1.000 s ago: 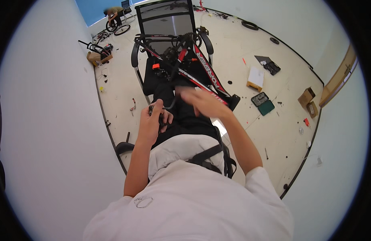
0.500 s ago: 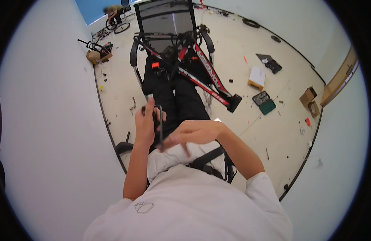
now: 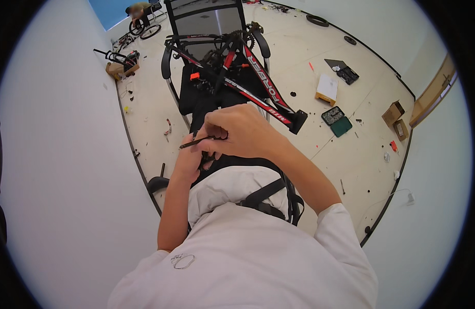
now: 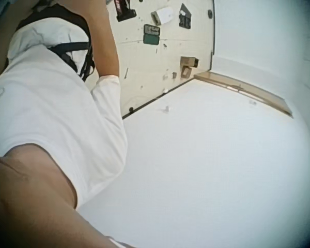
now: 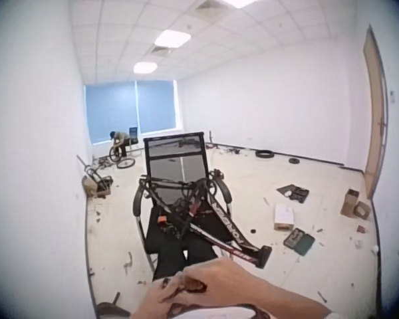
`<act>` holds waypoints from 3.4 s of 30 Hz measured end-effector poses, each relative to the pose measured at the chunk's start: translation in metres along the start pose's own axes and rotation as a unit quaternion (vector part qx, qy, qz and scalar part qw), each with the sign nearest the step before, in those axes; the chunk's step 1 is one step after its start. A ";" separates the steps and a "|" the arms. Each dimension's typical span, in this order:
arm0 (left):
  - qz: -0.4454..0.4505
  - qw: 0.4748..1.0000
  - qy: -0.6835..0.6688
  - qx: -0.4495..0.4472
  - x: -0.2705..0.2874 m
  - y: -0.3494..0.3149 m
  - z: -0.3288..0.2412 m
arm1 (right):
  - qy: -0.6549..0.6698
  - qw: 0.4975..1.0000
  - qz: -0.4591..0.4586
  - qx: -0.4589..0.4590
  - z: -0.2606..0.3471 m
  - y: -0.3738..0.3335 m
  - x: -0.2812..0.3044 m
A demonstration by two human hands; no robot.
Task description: The person inserts a black cable into a small black cylindrical component and repeatedly twists and adjusts it with both hands. The person continues to manipulate the cable and component, occasionally rotating the assembly, while a bicycle frame rests on a chair in the background.
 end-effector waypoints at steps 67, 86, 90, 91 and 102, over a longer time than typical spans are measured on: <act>-0.091 0.816 0.429 -0.377 0.048 0.024 0.033 | 0.424 0.857 -0.013 -0.292 -0.105 -0.057 -0.074; -0.226 0.928 0.146 -0.257 0.035 0.028 0.050 | 0.432 0.846 -0.101 -0.296 -0.081 -0.062 -0.137; -0.151 0.961 0.132 -0.191 0.030 0.028 0.038 | 0.439 0.844 0.050 -0.303 -0.101 -0.073 -0.122; -0.140 0.964 0.132 -0.183 0.027 0.026 0.031 | 0.466 0.832 0.068 -0.293 -0.107 -0.072 -0.116; 0.164 0.979 0.119 0.004 -0.015 0.001 0.018 | 0.499 0.818 -0.005 -0.286 -0.154 -0.081 -0.056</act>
Point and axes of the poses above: each hand's wrist, its own y-axis towards the middle knuckle, its own x-axis out of the back of the hand, z = x × y, the point moved 4 cm from there along y, towards the middle knuckle, and after that the axes turned 2 degrees about z, right-handed, at the moved point
